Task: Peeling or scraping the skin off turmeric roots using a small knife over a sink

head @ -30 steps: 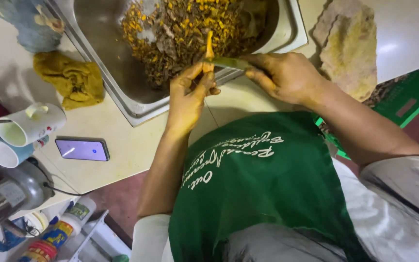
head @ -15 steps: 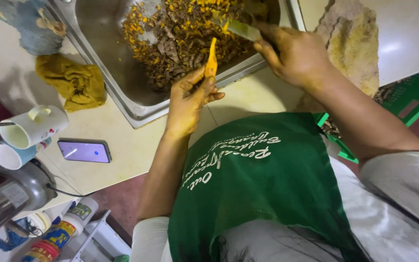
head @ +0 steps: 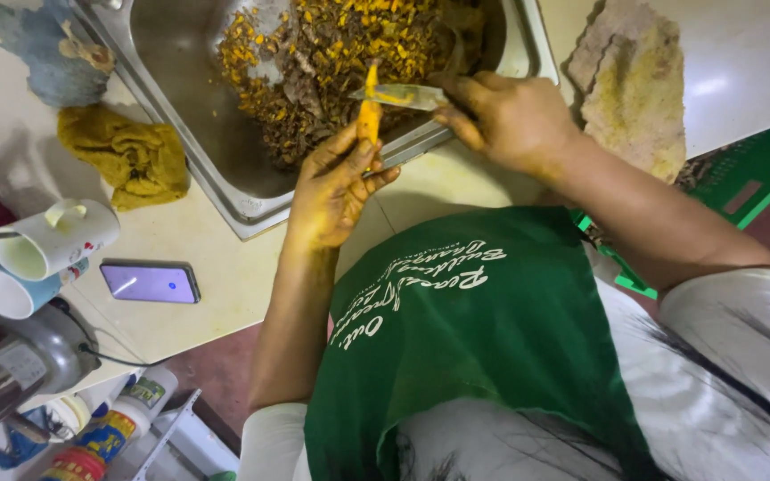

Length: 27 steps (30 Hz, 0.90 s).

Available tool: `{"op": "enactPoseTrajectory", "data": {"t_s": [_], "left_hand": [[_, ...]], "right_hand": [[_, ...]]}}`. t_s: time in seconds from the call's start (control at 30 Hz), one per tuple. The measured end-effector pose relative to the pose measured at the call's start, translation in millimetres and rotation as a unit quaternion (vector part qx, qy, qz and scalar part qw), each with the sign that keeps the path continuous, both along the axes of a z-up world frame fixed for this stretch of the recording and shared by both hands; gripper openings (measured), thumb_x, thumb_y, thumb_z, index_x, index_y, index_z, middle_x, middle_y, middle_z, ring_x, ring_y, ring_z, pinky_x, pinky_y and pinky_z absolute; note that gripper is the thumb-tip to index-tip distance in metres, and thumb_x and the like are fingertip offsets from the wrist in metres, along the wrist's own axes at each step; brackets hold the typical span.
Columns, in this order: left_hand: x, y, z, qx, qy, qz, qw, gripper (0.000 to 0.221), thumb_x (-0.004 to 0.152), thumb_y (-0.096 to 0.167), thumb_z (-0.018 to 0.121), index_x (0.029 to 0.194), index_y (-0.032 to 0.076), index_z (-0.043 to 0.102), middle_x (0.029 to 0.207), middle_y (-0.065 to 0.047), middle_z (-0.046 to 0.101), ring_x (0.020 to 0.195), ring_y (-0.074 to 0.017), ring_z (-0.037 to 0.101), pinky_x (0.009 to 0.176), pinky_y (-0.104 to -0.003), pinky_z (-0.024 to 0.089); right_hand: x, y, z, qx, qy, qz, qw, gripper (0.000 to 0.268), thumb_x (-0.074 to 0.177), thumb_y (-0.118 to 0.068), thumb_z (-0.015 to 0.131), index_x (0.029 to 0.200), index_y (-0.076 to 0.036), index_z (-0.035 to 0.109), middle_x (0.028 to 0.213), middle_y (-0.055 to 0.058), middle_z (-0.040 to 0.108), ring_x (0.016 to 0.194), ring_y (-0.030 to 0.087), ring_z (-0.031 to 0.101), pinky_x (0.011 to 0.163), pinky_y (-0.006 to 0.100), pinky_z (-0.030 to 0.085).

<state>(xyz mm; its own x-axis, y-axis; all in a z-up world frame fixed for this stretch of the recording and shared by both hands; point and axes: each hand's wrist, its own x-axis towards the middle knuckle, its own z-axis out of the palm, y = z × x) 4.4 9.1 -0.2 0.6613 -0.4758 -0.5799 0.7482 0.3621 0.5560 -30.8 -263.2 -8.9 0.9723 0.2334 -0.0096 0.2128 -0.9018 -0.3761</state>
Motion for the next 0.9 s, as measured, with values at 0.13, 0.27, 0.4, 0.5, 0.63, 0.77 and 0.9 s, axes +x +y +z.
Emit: {"op": "enactPoseTrajectory", "data": {"t_s": [0.13, 0.27, 0.4, 0.5, 0.63, 0.77, 0.9], "left_hand": [[0, 3, 10, -0.047, 0.029, -0.017, 0.998, 0.043, 0.097, 0.005, 0.071, 0.138, -0.001, 0.061, 0.104, -0.007, 0.072, 0.085, -0.0126, 0.069, 0.092, -0.043, 0.064], [2, 3, 14, -0.061, 0.032, -0.023, 0.997, 0.055, 0.098, 0.007, 0.069, 0.15, -0.002, 0.051, 0.104, -0.006, 0.071, 0.085, -0.0101, 0.069, 0.095, -0.041, 0.063], [0, 5, 4, -0.064, 0.026, -0.006, 0.998, 0.035, 0.1, 0.005, 0.069, 0.134, 0.005, 0.064, 0.108, -0.01, 0.072, 0.084, -0.0136, 0.07, 0.096, -0.048, 0.062], [-2, 8, 3, -0.084, 0.034, -0.02, 0.996, 0.038, 0.099, 0.003, 0.069, 0.136, 0.006, 0.063, 0.11, -0.012, 0.072, 0.087, -0.0151, 0.07, 0.098, -0.048, 0.061], [-7, 6, 18, -0.068, 0.06, -0.015, 0.996, 0.04, 0.095, 0.001, 0.072, 0.135, 0.004, 0.064, 0.105, -0.015, 0.072, 0.086, -0.0183, 0.069, 0.095, -0.048, 0.062], [-4, 10, 8, -0.104, 0.043, -0.022, 0.993, 0.03, 0.1, 0.002, 0.068, 0.129, 0.009, 0.067, 0.111, -0.011, 0.073, 0.095, -0.0187, 0.071, 0.098, -0.051, 0.06], [3, -2, 1, -0.033, 0.011, -0.001, 0.999, 0.031, 0.098, 0.005, 0.069, 0.129, 0.008, 0.063, 0.107, -0.011, 0.072, 0.085, -0.0143, 0.07, 0.095, -0.05, 0.063]], "right_hand": [[6, -5, -10, -0.002, -0.045, -0.057, 0.997, 0.046, 0.112, -0.049, 0.059, 0.15, -0.022, 0.062, 0.089, 0.004, 0.075, 0.052, 0.018, 0.062, 0.033, 0.032, 0.047], [9, -9, 8, 0.188, 0.021, -0.026, 0.982, 0.05, 0.113, -0.035, 0.055, 0.137, 0.008, 0.066, 0.094, 0.024, 0.076, 0.067, 0.037, 0.072, 0.053, 0.051, 0.059], [5, -2, 8, 0.258, 0.073, 0.068, 0.961, 0.048, 0.111, -0.034, 0.048, 0.136, 0.004, 0.064, 0.092, 0.02, 0.077, 0.05, 0.024, 0.069, 0.045, 0.04, 0.06], [10, -6, 11, 0.185, 0.119, 0.029, 0.975, 0.049, 0.112, -0.038, 0.046, 0.135, 0.001, 0.065, 0.079, 0.018, 0.072, 0.045, 0.026, 0.067, 0.04, 0.041, 0.059], [19, -24, -2, -0.07, 0.013, -0.087, 0.994, 0.048, 0.112, -0.048, 0.057, 0.157, -0.03, 0.056, 0.094, 0.008, 0.075, 0.065, 0.039, 0.072, 0.046, 0.052, 0.055], [14, -21, 4, 0.086, 0.0, -0.048, 0.995, 0.037, 0.112, -0.032, 0.064, 0.139, -0.007, 0.069, 0.091, 0.019, 0.074, 0.073, 0.042, 0.069, 0.056, 0.051, 0.051], [14, -12, 35, 0.249, 0.181, 0.02, 0.951, 0.048, 0.109, -0.038, 0.048, 0.134, 0.0, 0.066, 0.081, 0.02, 0.073, 0.057, 0.031, 0.068, 0.056, 0.046, 0.057]]}}
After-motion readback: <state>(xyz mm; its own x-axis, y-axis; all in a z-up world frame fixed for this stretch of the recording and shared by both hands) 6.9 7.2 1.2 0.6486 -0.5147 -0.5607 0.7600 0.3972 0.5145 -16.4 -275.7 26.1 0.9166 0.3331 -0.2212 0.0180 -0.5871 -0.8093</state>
